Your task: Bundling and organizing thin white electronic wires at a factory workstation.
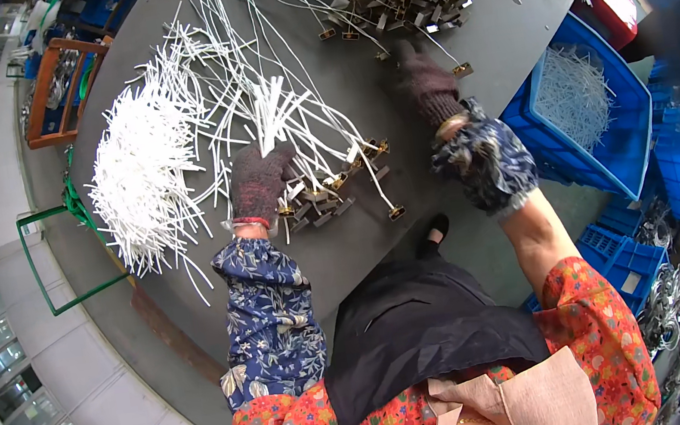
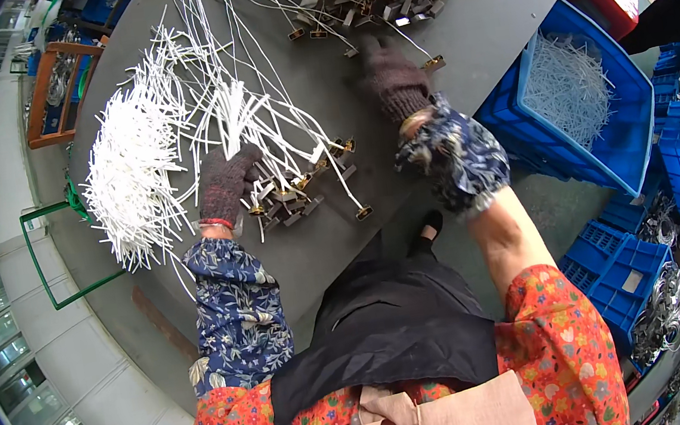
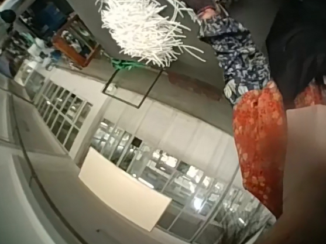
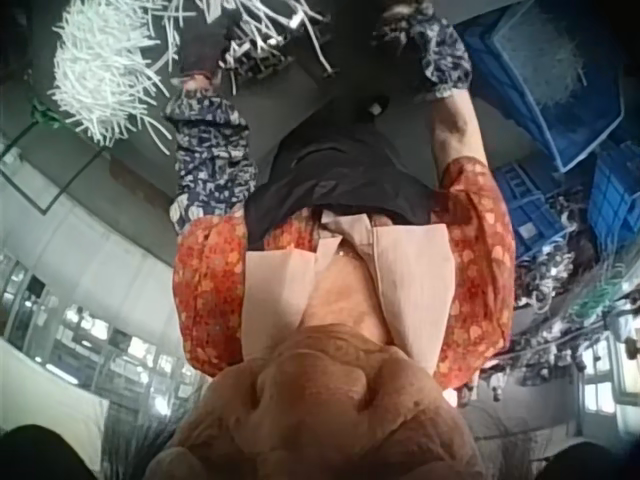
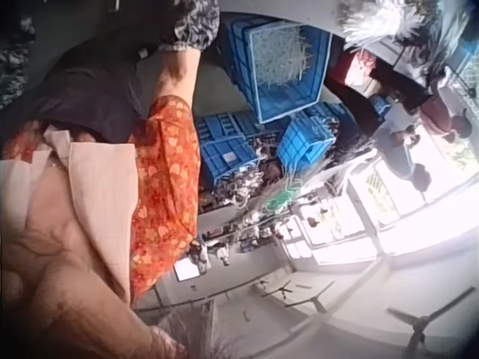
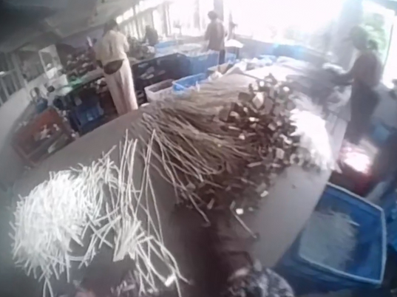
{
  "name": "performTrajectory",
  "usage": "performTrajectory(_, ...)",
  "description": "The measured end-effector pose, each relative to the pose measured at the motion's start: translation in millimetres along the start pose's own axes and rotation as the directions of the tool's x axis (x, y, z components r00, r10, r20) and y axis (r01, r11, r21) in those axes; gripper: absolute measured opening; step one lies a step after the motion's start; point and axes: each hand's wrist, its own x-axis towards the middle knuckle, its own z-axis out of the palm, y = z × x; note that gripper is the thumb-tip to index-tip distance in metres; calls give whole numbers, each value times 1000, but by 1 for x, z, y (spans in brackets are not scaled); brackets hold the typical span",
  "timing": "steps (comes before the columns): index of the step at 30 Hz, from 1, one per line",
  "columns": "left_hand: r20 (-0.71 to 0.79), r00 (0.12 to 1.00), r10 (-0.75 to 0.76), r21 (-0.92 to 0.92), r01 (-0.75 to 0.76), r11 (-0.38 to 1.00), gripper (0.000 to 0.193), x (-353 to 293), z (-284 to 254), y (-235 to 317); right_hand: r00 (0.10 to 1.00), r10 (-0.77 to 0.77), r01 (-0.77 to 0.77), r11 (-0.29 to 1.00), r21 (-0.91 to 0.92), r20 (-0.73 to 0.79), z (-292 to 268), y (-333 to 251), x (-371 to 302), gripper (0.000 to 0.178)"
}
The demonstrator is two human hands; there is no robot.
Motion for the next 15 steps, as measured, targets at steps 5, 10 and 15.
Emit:
performTrajectory(5,-58,992,-114,-468,74,880,29,-26,0,6,933,161,-212,968,131,321,-1,4,-1,53)
performTrajectory(10,47,992,121,-707,-52,706,36,-45,46,33,925,260,-348,872,345,276,-25,66,-58,43)
performTrajectory(15,320,922,219,-910,234,343,26,-65,114,34,890,-36,-283,738,613,454,-114,14,-102,26)
